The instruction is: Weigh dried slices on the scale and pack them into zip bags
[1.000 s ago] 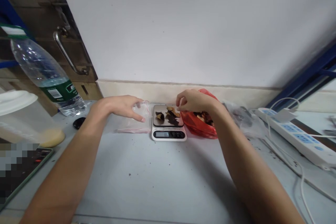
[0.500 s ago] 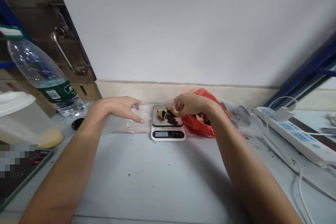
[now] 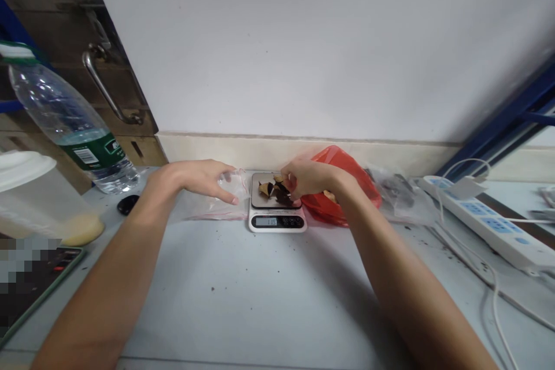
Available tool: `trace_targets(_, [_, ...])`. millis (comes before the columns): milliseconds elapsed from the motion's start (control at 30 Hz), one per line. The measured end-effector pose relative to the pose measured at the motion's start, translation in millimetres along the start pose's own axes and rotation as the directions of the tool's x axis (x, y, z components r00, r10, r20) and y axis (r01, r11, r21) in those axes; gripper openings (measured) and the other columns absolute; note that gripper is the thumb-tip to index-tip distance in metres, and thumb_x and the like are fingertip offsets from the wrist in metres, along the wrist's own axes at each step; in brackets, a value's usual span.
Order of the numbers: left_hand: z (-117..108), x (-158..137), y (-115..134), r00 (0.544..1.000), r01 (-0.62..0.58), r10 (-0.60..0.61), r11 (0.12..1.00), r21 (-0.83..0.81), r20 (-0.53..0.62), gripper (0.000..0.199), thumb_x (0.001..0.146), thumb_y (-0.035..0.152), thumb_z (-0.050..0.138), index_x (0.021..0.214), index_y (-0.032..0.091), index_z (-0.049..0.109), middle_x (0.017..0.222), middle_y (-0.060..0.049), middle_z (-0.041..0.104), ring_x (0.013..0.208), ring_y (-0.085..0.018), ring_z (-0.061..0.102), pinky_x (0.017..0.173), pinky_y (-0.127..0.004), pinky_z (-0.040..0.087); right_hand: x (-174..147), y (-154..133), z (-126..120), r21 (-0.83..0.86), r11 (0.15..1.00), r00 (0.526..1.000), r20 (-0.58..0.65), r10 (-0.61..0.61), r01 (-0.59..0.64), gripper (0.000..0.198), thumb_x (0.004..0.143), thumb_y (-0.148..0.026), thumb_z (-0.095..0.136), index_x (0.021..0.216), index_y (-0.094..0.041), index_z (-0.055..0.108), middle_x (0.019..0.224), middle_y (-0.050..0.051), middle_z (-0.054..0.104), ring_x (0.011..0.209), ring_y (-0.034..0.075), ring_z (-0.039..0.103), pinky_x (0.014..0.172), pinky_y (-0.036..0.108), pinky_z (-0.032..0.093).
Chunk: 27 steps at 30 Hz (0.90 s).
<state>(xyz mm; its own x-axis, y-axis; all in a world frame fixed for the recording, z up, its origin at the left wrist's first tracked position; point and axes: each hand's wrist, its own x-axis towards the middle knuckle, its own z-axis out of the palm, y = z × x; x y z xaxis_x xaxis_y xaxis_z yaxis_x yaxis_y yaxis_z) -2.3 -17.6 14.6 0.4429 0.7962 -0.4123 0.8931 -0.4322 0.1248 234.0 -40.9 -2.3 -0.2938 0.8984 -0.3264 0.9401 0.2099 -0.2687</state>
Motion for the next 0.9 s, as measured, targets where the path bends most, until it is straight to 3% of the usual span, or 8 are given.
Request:
trace_targets(167, [2,2,-3,1.000,-0.014,0.014,1.000,-0.022,0.001,0.109,0.067,0.075,0.059,0.157,0.017,0.036,0.156,-0.015,0.048,0.137,-0.033,0.051,0.110,-0.035,0.041,6,2,3,-0.007,0.999,0.999,-0.016,-0.037,0.037,0.024,0.064,-0.001,0.064,0.068,-0.021,0.051,0.070,-0.002,0.057,0.066,0.013,0.055,0.050,0.023,0.036])
trace_targets(400, [2,3,-3,1.000,-0.009,0.009,1.000,-0.004,0.000,0.103,0.067,0.076,0.058,0.155,0.026,0.040,0.155,-0.011,0.051,0.136,-0.034,0.052,0.109,-0.037,0.042,6,3,2,0.004,0.997,0.997,-0.008,-0.074,0.074,0.025,0.062,0.000,0.062,0.072,-0.021,0.052,0.073,-0.002,0.061,0.070,0.014,0.057,0.054,0.023,0.039])
trace_targets(700, [1,1,0,1.000,-0.019,0.019,1.000,0.007,-0.004,0.099,0.069,0.073,0.058,0.154,0.026,0.043,0.153,-0.010,0.052,0.133,-0.034,0.055,0.108,-0.038,0.043,-15,12,-13,0.043,0.998,0.984,-0.174,-0.034,0.042,0.025,0.066,-0.002,0.062,0.073,-0.022,0.049,0.080,-0.002,0.063,0.071,0.013,0.057,0.055,0.022,0.039])
trace_targets(900, [2,1,-1,1.000,-0.006,0.006,1.000,0.008,-0.006,0.101,0.068,0.074,0.058,0.155,0.026,0.041,0.155,-0.010,0.051,0.135,-0.034,0.054,0.108,-0.037,0.044,-18,11,-16,0.043,0.998,0.983,-0.184,-0.029,0.037,0.025,0.066,-0.002,0.060,0.072,-0.022,0.046,0.078,-0.003,0.063,0.069,0.013,0.055,0.056,0.023,0.039])
